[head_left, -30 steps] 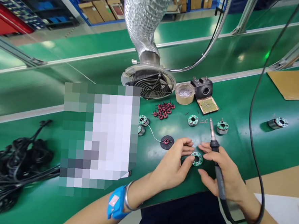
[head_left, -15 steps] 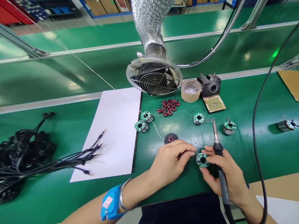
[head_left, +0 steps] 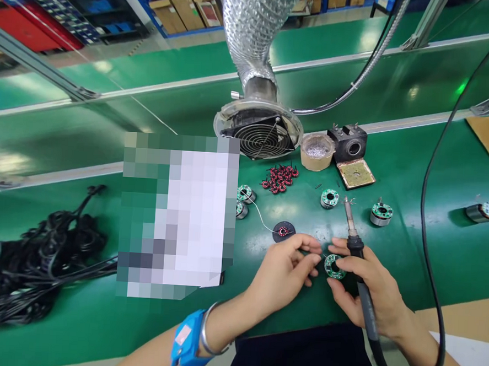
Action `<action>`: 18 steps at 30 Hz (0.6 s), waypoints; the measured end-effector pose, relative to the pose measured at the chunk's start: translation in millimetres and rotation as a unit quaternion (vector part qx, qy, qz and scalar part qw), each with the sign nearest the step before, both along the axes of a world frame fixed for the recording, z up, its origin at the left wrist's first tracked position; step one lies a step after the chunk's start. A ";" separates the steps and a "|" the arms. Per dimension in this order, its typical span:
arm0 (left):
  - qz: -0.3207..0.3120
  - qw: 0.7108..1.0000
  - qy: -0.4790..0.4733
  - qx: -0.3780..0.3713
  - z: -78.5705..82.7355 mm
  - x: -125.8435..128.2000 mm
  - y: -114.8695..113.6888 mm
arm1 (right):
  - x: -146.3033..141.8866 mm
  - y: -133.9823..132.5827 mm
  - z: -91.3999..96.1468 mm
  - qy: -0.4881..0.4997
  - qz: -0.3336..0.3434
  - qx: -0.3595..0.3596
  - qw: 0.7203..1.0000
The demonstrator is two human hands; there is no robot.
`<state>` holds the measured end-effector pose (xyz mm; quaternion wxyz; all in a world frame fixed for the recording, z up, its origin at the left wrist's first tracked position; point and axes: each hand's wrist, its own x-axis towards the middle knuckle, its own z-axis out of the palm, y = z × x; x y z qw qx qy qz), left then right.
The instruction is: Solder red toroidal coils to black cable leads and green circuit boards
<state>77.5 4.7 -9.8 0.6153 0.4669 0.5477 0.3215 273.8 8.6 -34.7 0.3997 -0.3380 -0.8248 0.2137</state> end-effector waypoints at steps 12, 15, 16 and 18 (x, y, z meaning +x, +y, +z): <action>-0.008 0.996 -0.044 -0.080 1.5 7.9 18.4 | -0.7 5.8 17.6 -0.026 0.018 0.059 0.998; -0.007 0.994 -0.058 -0.088 -1.6 5.0 15.0 | 0.3 7.1 13.9 -0.032 0.024 0.042 0.998; -0.006 0.995 -0.057 -0.082 -2.9 4.4 14.0 | 0.6 8.0 13.1 -0.027 0.030 0.041 0.998; -0.006 0.998 -0.034 -0.051 -4.9 3.8 11.9 | 2.3 9.4 14.6 -0.017 0.033 0.044 0.998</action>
